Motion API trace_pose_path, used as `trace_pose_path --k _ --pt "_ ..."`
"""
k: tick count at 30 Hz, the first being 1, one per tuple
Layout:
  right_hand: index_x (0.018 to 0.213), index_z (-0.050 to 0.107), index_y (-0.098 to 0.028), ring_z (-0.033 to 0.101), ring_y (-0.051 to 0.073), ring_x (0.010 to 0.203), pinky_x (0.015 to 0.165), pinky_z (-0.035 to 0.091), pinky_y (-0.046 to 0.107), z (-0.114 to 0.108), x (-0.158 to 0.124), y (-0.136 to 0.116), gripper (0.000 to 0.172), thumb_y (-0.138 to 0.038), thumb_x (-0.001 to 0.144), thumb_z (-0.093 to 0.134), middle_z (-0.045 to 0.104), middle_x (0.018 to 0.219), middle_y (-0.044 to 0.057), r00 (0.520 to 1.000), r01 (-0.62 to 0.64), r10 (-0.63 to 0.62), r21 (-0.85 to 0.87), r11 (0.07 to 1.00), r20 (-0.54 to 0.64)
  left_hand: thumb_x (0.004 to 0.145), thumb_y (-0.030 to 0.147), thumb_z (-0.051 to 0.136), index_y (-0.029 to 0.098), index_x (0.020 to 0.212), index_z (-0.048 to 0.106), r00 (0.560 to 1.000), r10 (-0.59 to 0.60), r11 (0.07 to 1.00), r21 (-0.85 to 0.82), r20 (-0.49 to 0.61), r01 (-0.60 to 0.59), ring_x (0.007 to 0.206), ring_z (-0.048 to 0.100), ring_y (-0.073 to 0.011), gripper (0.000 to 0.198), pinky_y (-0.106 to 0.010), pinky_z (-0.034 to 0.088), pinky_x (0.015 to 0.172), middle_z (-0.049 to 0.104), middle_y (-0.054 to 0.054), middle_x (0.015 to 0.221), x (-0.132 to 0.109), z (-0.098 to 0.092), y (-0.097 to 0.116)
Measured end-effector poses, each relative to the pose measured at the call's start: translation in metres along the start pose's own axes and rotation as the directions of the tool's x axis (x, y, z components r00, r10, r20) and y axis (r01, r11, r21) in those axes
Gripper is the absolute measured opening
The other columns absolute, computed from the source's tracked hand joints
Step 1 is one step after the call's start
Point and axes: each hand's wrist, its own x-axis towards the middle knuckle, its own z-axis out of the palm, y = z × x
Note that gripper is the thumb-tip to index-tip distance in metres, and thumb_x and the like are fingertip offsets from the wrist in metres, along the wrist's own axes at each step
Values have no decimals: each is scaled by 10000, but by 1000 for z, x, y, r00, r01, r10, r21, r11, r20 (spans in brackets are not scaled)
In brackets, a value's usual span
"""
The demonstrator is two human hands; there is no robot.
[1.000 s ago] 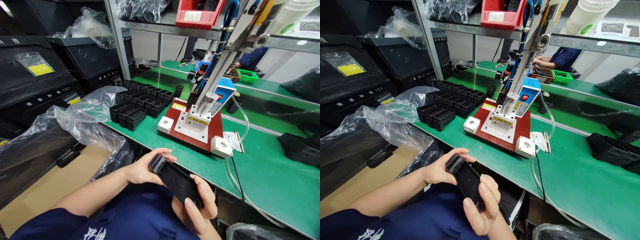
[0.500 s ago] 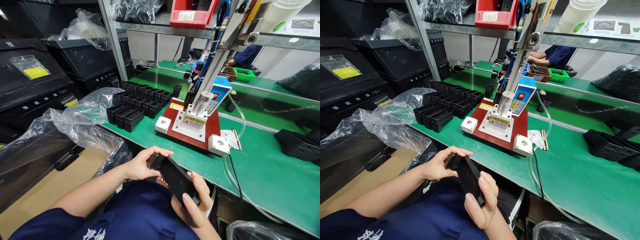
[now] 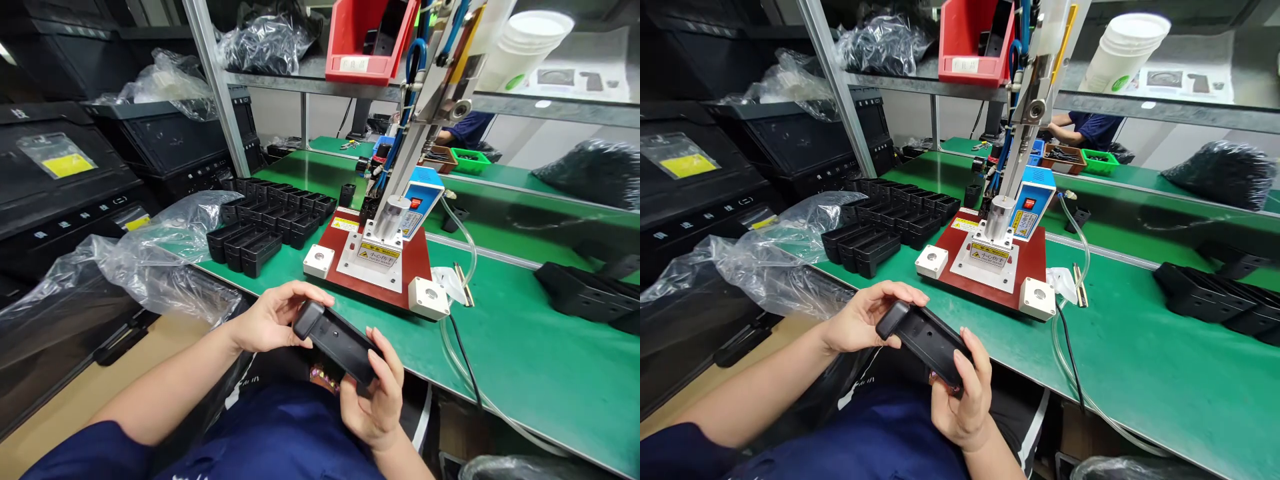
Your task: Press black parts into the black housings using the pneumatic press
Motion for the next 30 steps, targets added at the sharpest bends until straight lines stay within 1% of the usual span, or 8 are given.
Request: trace_pose_path --k 5,9,11,14,18,21,24,30 --pt "1393 416 -148 522 338 1227 913 541 586 0 1 3 701 9 725 556 460 1397 163 1000 7 -7 25 1000 16 679 57 794 221 1154 627 998 26 1000 10 63 -26 1166 585 -235 529 -359 475 986 642 -103 1150 6 0 2" --pt "1354 445 -136 527 333 1218 914 545 579 1 0 3 655 21 726 542 467 1380 163 998 49 -49 12 999 34 697 48 776 224 1132 637 997 -21 1000 -6 73 21 1216 556 -242 490 -353 469 994 618 -110 1196 7 -2 4" --pt "1279 510 -141 526 321 1220 912 560 539 1 0 1 561 15 740 533 467 1374 149 993 97 -95 -24 995 75 722 54 757 221 1118 642 994 -67 996 -45 82 71 1234 550 -255 445 -361 474 989 588 -123 1260 8 -5 4" --pt "1098 615 -164 522 308 1224 913 575 467 2 3 -4 347 -27 790 533 493 1333 114 981 152 -140 -82 985 136 756 73 735 223 1124 640 987 -130 977 -156 92 143 1255 543 -295 409 -439 447 1030 542 -129 1350 8 -9 -3" --pt "968 672 -204 531 273 1205 883 589 376 5 10 -12 189 -112 849 558 599 1166 78 958 252 -232 -103 962 171 742 104 749 205 1156 630 976 -214 907 -364 38 213 1251 547 -319 442 -480 458 1017 562 -135 1352 8 -11 -22" --pt "925 697 -199 541 261 1171 839 588 359 6 16 -15 178 -128 881 540 636 1065 82 939 301 -281 -79 950 199 697 80 760 176 1129 651 962 -272 844 -477 13 245 1228 569 -300 455 -439 474 1006 608 -132 1303 8 -9 -35" --pt "919 704 -213 563 245 1128 839 575 353 7 17 -16 189 -126 887 539 657 1012 76 936 299 -277 -75 951 219 653 35 750 176 1095 675 954 -298 804 -536 14 259 1213 582 -285 470 -405 488 987 640 -115 1265 9 -7 -42" --pt "922 702 -199 597 244 1078 815 597 352 10 15 -13 177 -114 874 554 664 1019 78 937 284 -267 -47 958 226 617 -10 721 185 1079 687 940 -340 753 -590 33 293 1207 585 -279 502 -399 470 990 661 -103 1237 11 -7 -51"
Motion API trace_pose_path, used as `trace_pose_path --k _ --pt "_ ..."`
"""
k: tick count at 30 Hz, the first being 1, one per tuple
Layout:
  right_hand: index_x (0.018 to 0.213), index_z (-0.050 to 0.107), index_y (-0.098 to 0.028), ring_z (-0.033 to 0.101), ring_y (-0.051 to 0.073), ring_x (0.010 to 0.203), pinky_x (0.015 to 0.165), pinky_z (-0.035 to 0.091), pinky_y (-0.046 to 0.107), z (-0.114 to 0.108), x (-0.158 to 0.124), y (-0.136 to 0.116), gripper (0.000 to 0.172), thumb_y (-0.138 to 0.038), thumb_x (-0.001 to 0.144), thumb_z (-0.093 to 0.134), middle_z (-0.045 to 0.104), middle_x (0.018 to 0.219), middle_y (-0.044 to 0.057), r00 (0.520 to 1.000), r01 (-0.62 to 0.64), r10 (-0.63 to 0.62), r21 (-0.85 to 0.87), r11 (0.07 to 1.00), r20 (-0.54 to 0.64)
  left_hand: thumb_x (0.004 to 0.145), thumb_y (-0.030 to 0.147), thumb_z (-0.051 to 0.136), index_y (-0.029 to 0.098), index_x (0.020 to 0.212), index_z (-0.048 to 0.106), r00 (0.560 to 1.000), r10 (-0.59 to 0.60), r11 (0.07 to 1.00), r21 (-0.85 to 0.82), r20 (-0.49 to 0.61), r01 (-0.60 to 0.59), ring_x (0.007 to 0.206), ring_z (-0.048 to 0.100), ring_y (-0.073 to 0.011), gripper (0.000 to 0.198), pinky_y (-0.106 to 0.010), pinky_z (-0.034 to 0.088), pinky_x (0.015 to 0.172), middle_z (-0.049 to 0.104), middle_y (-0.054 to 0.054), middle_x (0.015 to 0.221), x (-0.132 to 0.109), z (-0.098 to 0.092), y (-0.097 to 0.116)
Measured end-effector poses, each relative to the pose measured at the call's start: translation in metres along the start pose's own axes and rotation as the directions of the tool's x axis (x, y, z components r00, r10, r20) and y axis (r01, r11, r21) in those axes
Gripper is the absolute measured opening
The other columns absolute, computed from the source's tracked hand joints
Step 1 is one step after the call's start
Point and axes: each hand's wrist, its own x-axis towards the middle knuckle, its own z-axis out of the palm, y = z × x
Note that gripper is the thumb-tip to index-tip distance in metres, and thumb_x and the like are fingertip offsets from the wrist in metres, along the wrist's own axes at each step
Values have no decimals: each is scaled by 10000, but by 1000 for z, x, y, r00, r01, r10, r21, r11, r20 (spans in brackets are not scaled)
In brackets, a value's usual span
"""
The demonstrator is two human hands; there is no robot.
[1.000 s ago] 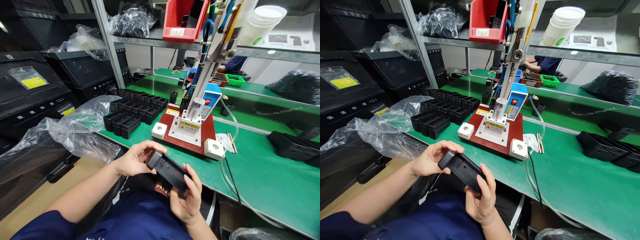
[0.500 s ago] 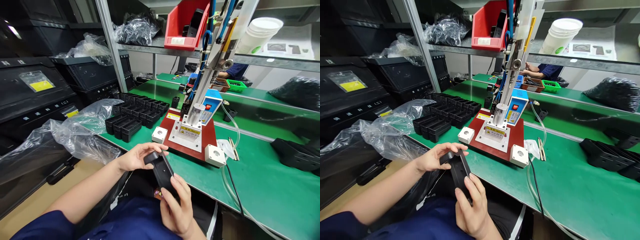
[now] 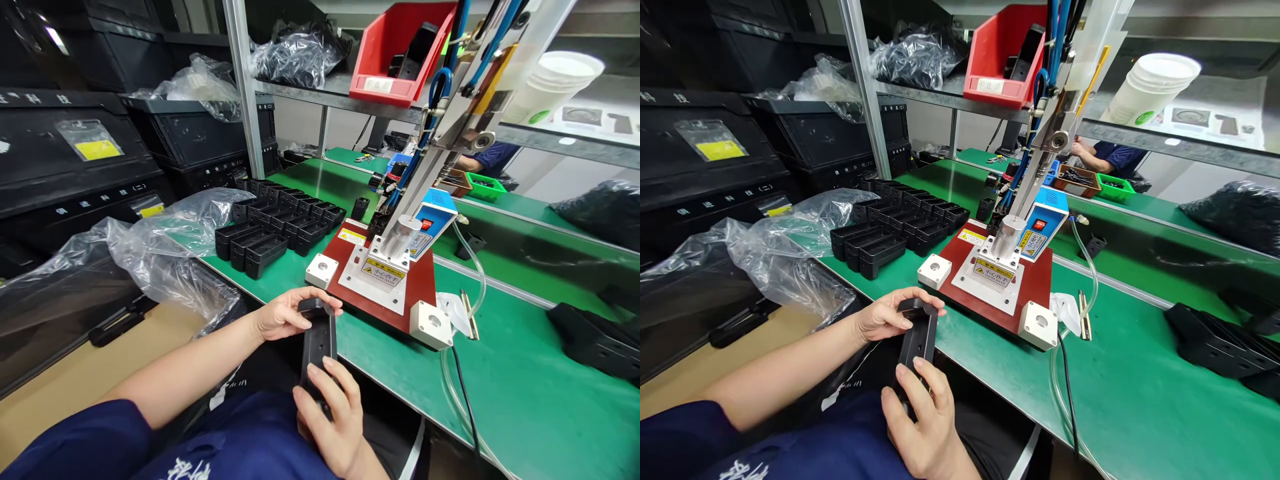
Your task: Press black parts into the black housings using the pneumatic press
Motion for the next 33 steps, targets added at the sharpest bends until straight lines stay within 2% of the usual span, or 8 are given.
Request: trace_pose_path --k 9,14,17,21,24,28,31,33 --pt "978 686 -165 633 258 1050 799 611 362 4 -4 4 208 -75 827 576 631 1061 108 1000 -27 27 79 997 -2 622 32 725 147 1118 665 997 -62 998 4 -52 62 1206 575 -272 512 -345 495 934 645 -132 1234 4 -1 -4" --pt "983 638 -150 593 306 1121 844 589 472 7 -9 4 260 -14 775 563 589 1148 142 970 -205 219 136 969 -101 711 136 761 174 1184 607 995 -30 990 131 -96 42 1175 591 -250 499 -351 490 927 614 -136 1269 5 4 1" --pt "1078 605 -171 562 337 1169 902 542 558 3 -8 6 297 -72 800 571 587 1195 153 931 -343 361 194 919 -63 746 209 761 171 1219 579 991 19 940 341 -129 27 1144 591 -231 508 -372 472 953 626 -131 1231 6 7 9" --pt "1332 462 -201 550 321 1199 962 515 540 -5 -4 14 503 -252 854 609 550 1288 152 805 -585 584 309 750 106 721 254 781 179 1202 598 992 65 757 653 -106 21 1134 578 -231 520 -387 465 975 627 -103 1199 8 22 30" --pt "1429 337 -221 592 276 1150 926 548 453 -11 10 25 669 -402 861 640 534 1323 150 711 -687 666 423 591 225 670 265 815 194 1154 627 997 70 480 877 -39 0 1064 596 -239 525 -394 483 945 649 -74 1131 11 46 45" --pt "1248 516 -220 658 237 989 819 585 368 -20 43 45 578 -493 781 720 646 1147 94 647 -745 645 518 420 407 699 177 760 192 1259 549 974 110 156 964 197 -213 1041 586 -239 599 -370 497 925 619 -87 1133 15 75 48" --pt "1024 603 -217 679 222 787 650 599 337 -29 62 62 458 -494 706 781 694 917 45 649 -730 653 560 392 390 772 171 687 235 1430 346 913 234 24 937 334 -348 1201 513 -269 744 -406 455 1018 500 -131 1318 20 78 37" --pt "981 603 -229 680 228 727 593 596 349 -34 68 76 439 -517 700 779 699 864 38 681 -667 668 631 397 300 754 263 744 272 1459 275 888 322 -27 941 328 -337 1288 447 -309 847 -465 391 1084 434 -140 1405 28 72 30"
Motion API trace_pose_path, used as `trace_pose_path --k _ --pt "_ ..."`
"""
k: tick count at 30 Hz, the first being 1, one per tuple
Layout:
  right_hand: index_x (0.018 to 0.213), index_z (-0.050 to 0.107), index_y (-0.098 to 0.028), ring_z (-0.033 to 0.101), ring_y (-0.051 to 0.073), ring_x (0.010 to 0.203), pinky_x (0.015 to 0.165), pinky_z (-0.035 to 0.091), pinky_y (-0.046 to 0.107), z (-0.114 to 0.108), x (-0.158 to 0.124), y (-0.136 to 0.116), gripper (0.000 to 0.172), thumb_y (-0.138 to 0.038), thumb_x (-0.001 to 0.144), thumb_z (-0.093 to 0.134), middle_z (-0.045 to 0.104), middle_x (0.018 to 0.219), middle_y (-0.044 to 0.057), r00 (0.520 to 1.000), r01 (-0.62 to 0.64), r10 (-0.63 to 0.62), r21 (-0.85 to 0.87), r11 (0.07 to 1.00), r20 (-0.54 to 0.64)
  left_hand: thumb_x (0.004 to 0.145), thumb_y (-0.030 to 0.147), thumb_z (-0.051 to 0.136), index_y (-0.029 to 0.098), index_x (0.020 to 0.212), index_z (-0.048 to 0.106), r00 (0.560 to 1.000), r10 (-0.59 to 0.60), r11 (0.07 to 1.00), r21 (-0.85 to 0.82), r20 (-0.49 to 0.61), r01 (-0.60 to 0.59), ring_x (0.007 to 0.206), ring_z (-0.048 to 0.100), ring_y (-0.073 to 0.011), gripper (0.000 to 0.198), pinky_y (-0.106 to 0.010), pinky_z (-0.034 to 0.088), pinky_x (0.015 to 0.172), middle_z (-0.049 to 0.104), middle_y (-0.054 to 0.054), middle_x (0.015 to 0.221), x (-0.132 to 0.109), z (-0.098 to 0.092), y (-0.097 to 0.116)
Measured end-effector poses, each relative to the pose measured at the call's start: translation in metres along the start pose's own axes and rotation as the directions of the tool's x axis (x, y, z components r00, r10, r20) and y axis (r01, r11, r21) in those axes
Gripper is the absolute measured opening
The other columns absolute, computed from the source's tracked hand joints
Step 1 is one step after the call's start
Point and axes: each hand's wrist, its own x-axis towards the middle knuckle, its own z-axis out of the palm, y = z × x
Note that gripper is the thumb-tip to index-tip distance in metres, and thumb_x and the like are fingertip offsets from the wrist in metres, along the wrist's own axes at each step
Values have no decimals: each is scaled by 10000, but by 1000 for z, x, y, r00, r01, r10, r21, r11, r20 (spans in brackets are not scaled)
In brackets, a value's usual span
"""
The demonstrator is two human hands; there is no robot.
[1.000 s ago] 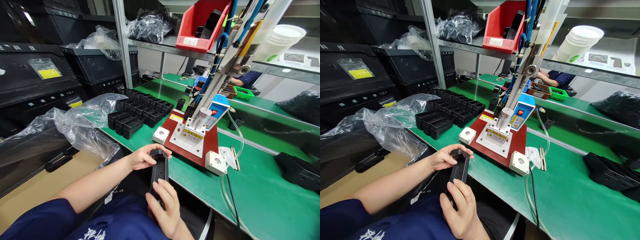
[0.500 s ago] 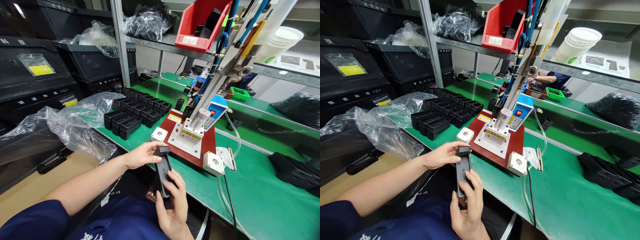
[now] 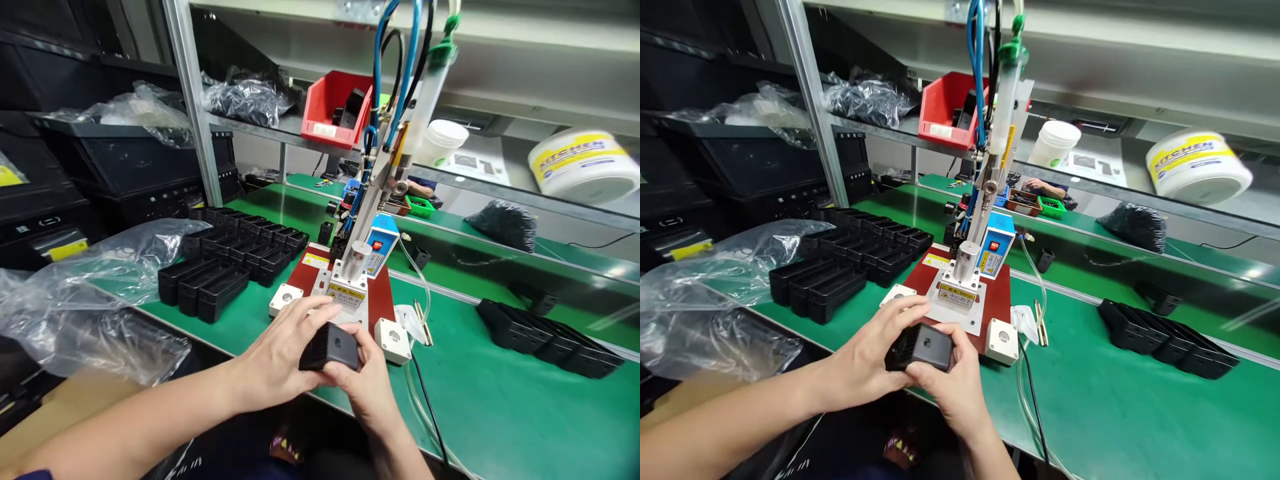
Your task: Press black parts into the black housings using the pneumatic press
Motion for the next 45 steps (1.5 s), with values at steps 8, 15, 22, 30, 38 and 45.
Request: trace_pose_path --k 8,15,22,30,38,45 --pt "1126 562 -235 686 241 949 777 603 403 -50 55 -10 388 -470 838 672 694 1057 76 961 264 -269 -82 961 -62 785 343 720 209 1184 554 994 -106 992 -69 -16 105 1005 622 -244 452 -370 498 877 638 -79 1118 65 -11 -25" --pt "1273 506 -245 644 212 1032 883 557 400 -78 121 -21 502 -392 831 691 630 1199 87 901 358 -416 -328 874 -126 607 519 822 172 1194 581 998 -65 995 77 -16 66 1020 592 -304 723 -438 475 882 615 -125 1131 149 -25 -48" --pt "1091 622 -235 650 190 889 738 569 331 -82 131 4 339 -416 814 695 664 1057 51 922 292 -357 -332 897 -153 945 367 424 148 1049 680 986 -67 994 -94 -155 53 995 622 -210 352 -343 464 915 669 -94 1035 169 -7 -80" --pt "1080 637 -253 565 135 715 636 498 268 -79 132 0 357 -477 806 683 636 988 18 969 101 -150 -240 966 -196 914 227 414 174 929 749 940 -216 976 -71 -264 205 893 658 -177 340 -280 484 864 724 -47 931 178 2 -77" --pt "1065 612 -279 572 159 877 785 470 294 -83 138 15 291 -423 824 689 622 1046 5 971 141 -153 -80 987 -184 924 243 417 228 1023 743 899 -271 949 61 -345 309 903 665 -177 341 -267 485 843 726 -36 972 167 11 -73" --pt "1044 599 -264 555 141 805 670 459 258 -77 138 11 321 -436 790 692 603 1048 5 972 78 -65 50 996 -224 941 342 412 212 828 760 887 -305 917 145 -346 372 812 661 -201 387 -287 466 740 718 -54 835 179 5 -58"
